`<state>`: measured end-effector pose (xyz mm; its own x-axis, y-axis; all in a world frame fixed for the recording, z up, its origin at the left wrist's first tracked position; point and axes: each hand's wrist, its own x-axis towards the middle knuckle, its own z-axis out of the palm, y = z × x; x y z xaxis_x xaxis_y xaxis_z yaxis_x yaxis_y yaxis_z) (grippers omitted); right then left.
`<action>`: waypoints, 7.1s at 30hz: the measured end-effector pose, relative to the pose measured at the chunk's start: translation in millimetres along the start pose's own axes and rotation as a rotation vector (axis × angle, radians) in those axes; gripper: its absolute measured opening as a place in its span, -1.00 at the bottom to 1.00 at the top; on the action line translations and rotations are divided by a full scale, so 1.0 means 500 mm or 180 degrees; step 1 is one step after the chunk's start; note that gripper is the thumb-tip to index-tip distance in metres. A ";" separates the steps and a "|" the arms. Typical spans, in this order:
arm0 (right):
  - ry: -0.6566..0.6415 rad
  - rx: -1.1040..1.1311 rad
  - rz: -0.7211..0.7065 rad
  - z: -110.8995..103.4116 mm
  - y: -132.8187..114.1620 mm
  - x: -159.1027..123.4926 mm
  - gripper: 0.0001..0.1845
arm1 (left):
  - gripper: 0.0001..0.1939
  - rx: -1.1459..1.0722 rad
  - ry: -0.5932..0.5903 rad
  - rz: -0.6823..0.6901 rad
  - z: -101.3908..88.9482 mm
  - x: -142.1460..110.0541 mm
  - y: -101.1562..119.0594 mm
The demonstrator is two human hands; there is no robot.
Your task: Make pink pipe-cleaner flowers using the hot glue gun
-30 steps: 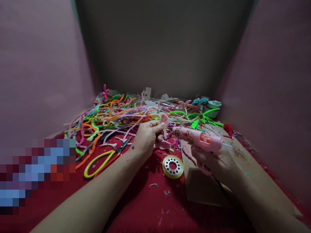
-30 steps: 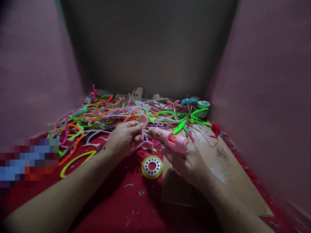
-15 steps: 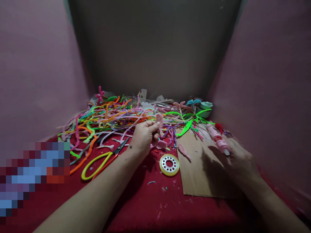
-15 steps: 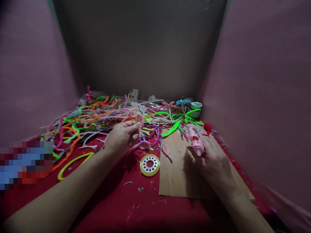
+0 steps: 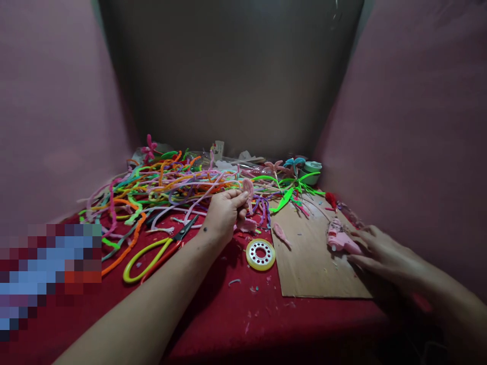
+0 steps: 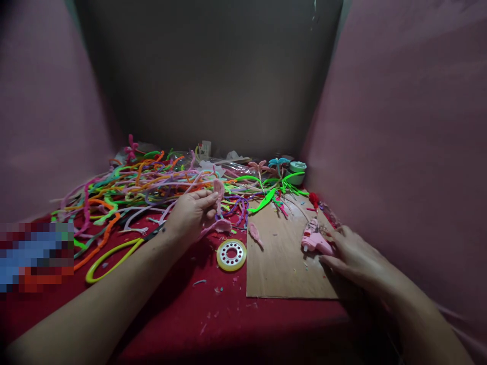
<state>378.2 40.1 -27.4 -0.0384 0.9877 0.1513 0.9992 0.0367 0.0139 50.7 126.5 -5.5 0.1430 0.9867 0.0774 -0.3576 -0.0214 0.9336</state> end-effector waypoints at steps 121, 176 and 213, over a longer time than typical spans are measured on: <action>0.0712 0.5083 -0.0033 -0.013 -0.362 0.121 -0.75 | -0.83 0.1922 -0.0230 0.0618 0.024 -0.020 -0.030; 0.0459 0.3704 -0.0275 0.001 -0.357 0.107 -0.73 | -0.86 0.2783 -0.0664 0.2484 -0.002 -0.020 -0.015; -0.1172 0.5787 -0.0452 0.021 -0.331 0.124 -0.77 | -0.90 0.3091 -0.0580 0.3097 0.009 -0.035 -0.007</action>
<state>210.6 96.9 -30.9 -0.3569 0.9330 0.0455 -0.2204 -0.0368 -0.9747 53.6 108.5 -8.6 0.3534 0.4771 0.8047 0.3859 -0.8579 0.3392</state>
